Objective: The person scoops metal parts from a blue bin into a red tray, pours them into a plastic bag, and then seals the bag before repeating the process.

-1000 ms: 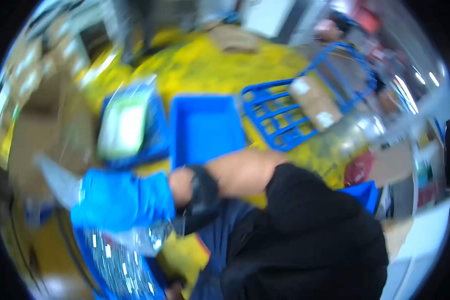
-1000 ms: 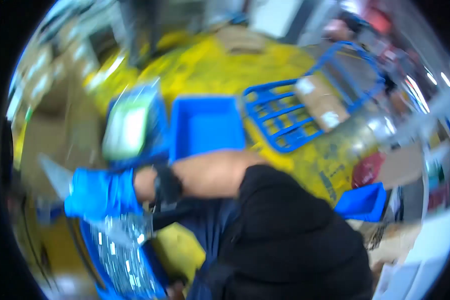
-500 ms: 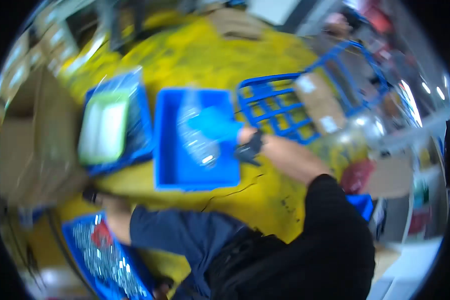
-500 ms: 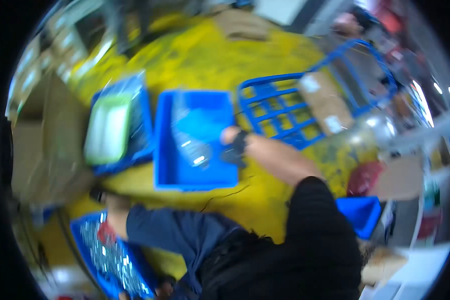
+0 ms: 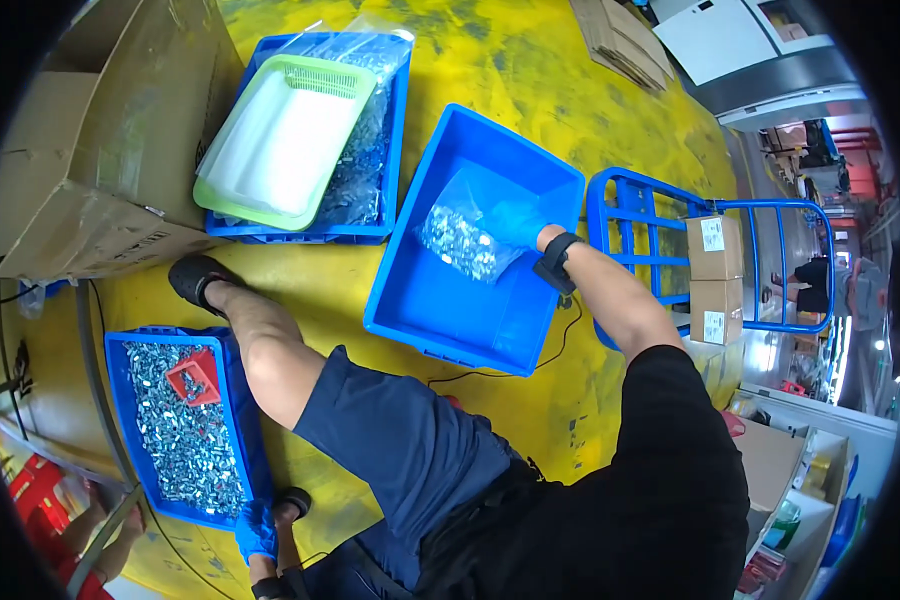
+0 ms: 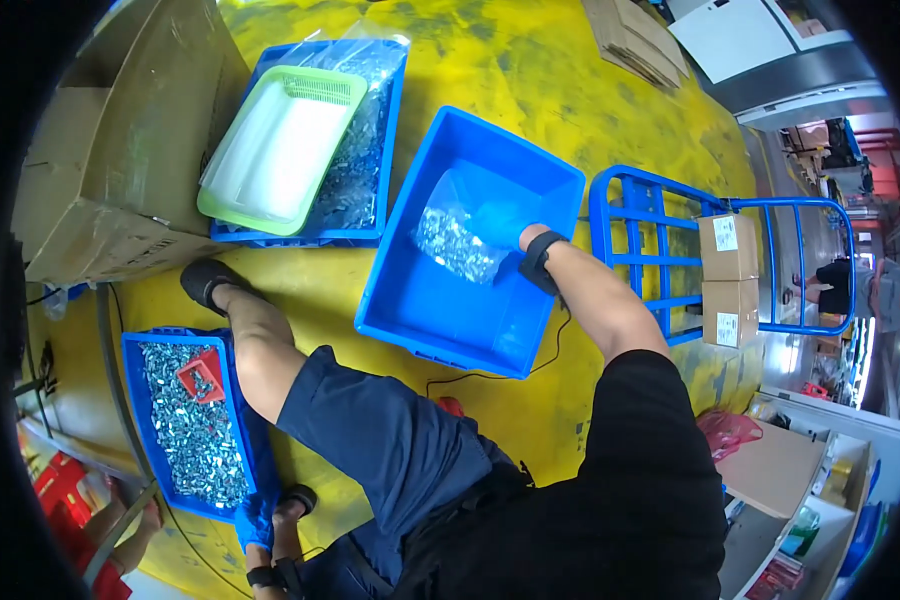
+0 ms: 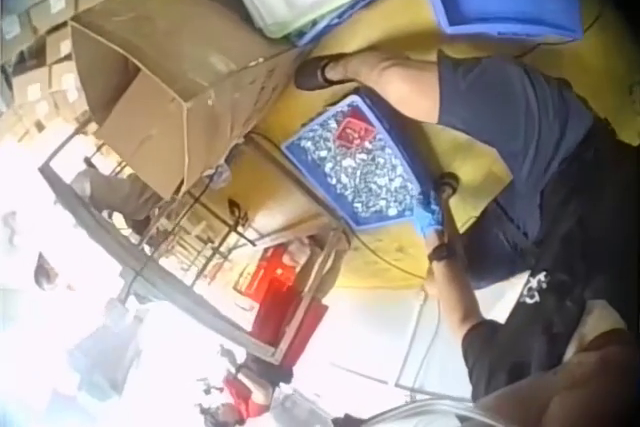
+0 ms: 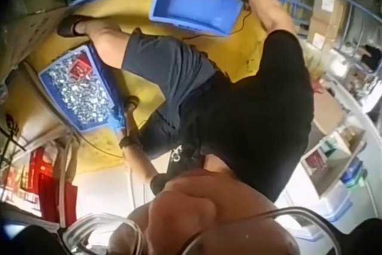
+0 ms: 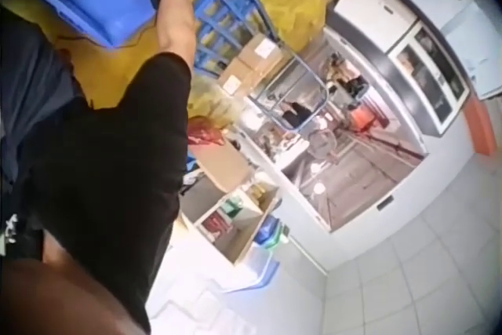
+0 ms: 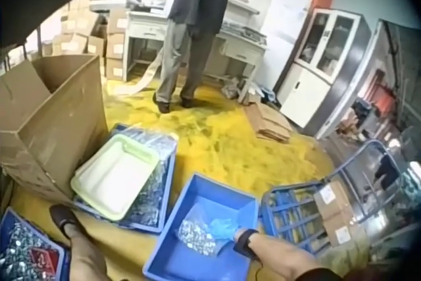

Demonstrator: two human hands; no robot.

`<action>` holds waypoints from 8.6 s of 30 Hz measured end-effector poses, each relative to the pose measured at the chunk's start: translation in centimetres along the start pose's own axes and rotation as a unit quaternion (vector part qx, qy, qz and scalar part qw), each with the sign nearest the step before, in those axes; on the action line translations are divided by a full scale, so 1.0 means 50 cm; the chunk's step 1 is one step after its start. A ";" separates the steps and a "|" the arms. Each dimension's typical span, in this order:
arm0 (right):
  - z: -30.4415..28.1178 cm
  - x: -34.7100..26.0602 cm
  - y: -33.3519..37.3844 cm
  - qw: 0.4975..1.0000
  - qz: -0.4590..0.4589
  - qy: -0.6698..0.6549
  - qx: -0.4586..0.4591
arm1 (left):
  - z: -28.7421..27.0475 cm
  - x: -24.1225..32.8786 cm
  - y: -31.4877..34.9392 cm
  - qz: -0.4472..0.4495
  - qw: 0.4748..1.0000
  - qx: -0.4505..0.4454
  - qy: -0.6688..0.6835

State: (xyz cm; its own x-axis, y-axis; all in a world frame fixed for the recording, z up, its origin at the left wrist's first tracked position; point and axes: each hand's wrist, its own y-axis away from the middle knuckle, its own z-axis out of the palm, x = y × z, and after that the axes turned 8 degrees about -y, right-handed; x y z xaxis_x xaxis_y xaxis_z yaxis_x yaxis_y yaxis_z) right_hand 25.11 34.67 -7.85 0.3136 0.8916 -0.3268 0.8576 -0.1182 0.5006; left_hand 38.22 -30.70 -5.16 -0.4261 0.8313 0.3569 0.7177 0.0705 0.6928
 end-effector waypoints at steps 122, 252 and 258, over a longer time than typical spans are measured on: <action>-0.049 -0.527 -0.319 0.934 -0.249 0.028 0.256 | -0.140 -0.007 -0.076 -0.039 0.971 0.220 0.085; 0.374 -1.053 0.165 0.535 0.014 -0.671 -0.513 | -0.135 0.126 0.085 0.044 0.952 0.300 -0.034; 0.402 -1.103 0.141 0.632 0.012 -0.664 -0.400 | -0.129 0.130 0.093 0.048 0.922 0.384 -0.007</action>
State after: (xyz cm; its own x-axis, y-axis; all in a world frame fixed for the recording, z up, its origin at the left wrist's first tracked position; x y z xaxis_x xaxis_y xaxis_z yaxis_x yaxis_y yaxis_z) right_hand 22.07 -24.12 -2.42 0.8431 -0.3211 -0.4314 0.5328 0.6072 0.5894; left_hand 35.24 -28.52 4.45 -0.3370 0.8607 0.3817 0.9324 0.3613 0.0084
